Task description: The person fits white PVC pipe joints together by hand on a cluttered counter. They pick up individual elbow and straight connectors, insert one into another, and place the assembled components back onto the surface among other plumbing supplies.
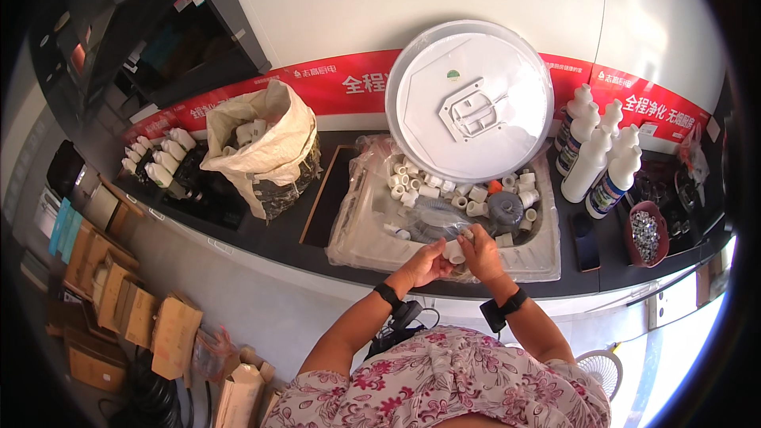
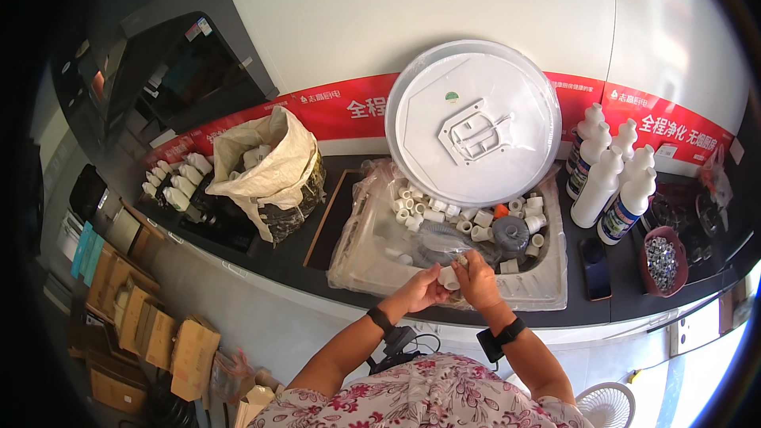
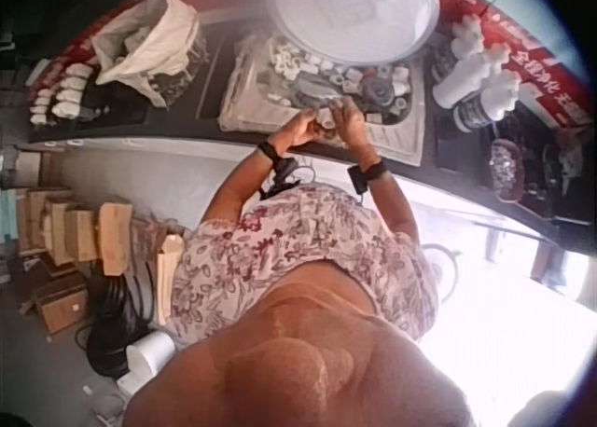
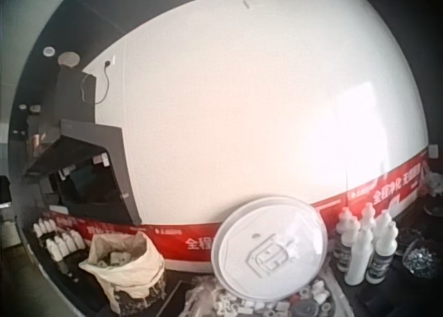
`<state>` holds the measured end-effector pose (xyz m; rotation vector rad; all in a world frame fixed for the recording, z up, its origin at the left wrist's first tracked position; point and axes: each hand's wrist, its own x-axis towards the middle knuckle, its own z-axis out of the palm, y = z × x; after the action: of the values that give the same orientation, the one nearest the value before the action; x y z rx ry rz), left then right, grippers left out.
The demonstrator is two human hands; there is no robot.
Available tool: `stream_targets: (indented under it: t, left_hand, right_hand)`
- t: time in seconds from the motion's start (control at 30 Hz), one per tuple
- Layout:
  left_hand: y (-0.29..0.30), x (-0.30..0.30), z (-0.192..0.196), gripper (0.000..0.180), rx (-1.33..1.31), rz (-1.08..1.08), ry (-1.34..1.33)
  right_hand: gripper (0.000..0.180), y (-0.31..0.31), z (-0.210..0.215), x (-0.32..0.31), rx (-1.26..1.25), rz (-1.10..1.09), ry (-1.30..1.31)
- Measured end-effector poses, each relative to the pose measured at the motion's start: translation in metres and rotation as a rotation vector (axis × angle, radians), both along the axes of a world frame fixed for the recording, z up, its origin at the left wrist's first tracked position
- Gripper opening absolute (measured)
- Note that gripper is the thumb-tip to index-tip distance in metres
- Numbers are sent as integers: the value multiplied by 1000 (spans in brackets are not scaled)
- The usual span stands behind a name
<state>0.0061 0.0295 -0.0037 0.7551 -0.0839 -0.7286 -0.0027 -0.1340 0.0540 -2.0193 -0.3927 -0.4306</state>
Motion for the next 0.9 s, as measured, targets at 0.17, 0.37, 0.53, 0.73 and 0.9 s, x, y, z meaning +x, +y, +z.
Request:
stream_targets:
  t: [0.17, 0.37, 0.53, 0.73, 0.9]
  left_hand:
    - [-6, -4, 8, 26, 92, 50, -10]
    - [-9, -8, 6, 26, 182, 123, -32]
    - [-2, -3, 4, 43, 104, 11, 45]
    - [-5, -3, 3, 33, 151, -22, -42]
    - [-8, -6, 10, 31, 190, -29, -109]
  right_hand:
    - [17, -5, -17, 10, -1, 22, -9]
    - [19, -7, -15, 12, -40, -34, 118]
    - [20, -2, -2, 2, 80, -75, 131]
    - [21, -4, -27, 7, 44, -166, 154]
    - [22, -15, -14, 9, -4, -92, 298]
